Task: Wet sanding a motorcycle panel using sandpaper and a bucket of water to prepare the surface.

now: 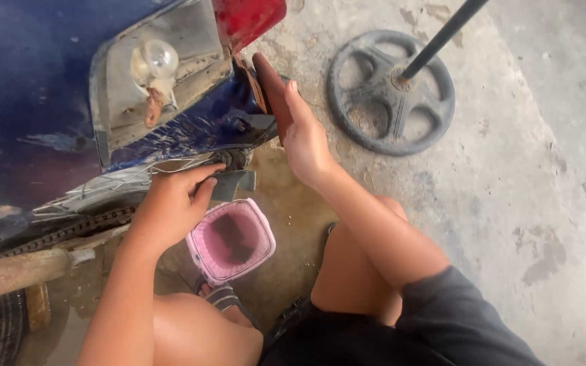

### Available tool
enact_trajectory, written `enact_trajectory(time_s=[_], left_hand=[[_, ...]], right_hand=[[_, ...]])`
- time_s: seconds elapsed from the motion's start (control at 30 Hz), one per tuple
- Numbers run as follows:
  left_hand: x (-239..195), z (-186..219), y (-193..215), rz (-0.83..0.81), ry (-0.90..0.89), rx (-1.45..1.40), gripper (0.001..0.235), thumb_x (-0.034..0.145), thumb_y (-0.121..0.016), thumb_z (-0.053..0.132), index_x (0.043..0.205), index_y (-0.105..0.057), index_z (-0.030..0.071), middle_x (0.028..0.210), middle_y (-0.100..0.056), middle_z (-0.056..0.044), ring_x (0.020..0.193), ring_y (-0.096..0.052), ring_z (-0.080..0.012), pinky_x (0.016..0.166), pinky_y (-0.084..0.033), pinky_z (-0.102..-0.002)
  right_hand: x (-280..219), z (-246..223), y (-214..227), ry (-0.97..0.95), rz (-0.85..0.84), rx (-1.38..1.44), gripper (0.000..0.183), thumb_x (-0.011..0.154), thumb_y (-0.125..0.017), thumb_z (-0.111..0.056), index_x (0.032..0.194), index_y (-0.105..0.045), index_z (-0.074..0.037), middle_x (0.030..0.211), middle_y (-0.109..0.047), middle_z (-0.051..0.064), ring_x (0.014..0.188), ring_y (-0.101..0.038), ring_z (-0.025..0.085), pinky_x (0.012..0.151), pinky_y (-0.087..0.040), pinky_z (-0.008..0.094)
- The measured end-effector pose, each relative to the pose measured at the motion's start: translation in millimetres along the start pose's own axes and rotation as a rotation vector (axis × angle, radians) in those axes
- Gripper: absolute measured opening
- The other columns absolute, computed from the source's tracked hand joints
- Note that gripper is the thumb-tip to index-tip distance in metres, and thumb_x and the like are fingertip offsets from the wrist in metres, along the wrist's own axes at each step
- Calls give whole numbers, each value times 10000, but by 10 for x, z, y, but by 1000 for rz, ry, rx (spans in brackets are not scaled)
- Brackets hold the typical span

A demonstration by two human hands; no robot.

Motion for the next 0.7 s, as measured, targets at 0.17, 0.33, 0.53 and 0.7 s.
enact_trajectory(time_s=[0.17,0.33,0.53,0.7], left_hand=[[96,-141,-83,94,-135,44,367,997,-565,194,1318,-741,214,520,-516,-31,463,-329,-153,507,-308,-335],[56,-125,-4,203,-220,13,333,990,-592,163,1276,-762,176,564,-577,-30,497,-372,-155,546,-354,-312],[-52,-45,-60,121,-135,39,397,985,-536,176,1328,-731,223,491,-535,-39,423,-338,-165,485,-300,-331],[-102,74,-64,77,-155,17,402,981,-543,148,1335,-726,203,493,-538,-39,414,-318,-145,474,-264,-341]], right_hand=[[442,120,81,137,-159,75,740,1094,-332,-521,1587,-355,32,1679,-326,174,1600,-290,284,1376,-189,419],[113,34,-60,145,-130,-62,734,1094,-269,-539,1646,-160,-68,1745,-120,110,1641,-106,220,1377,-83,388],[114,-142,-250,61,-48,-166,1045,904,-176,-761,1593,-247,20,1692,-231,212,1597,-209,301,1313,-126,424],[274,12,-131,9,-3,-182,1118,827,-85,-824,1625,-166,-46,1719,-146,187,1607,-129,303,1296,-89,459]])
Point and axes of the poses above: each hand's wrist, its own x-axis towards the middle knuckle, its own y-axis out of the back of the hand, z = x × y, the point moved 2 cm from there along x, towards the middle knuckle
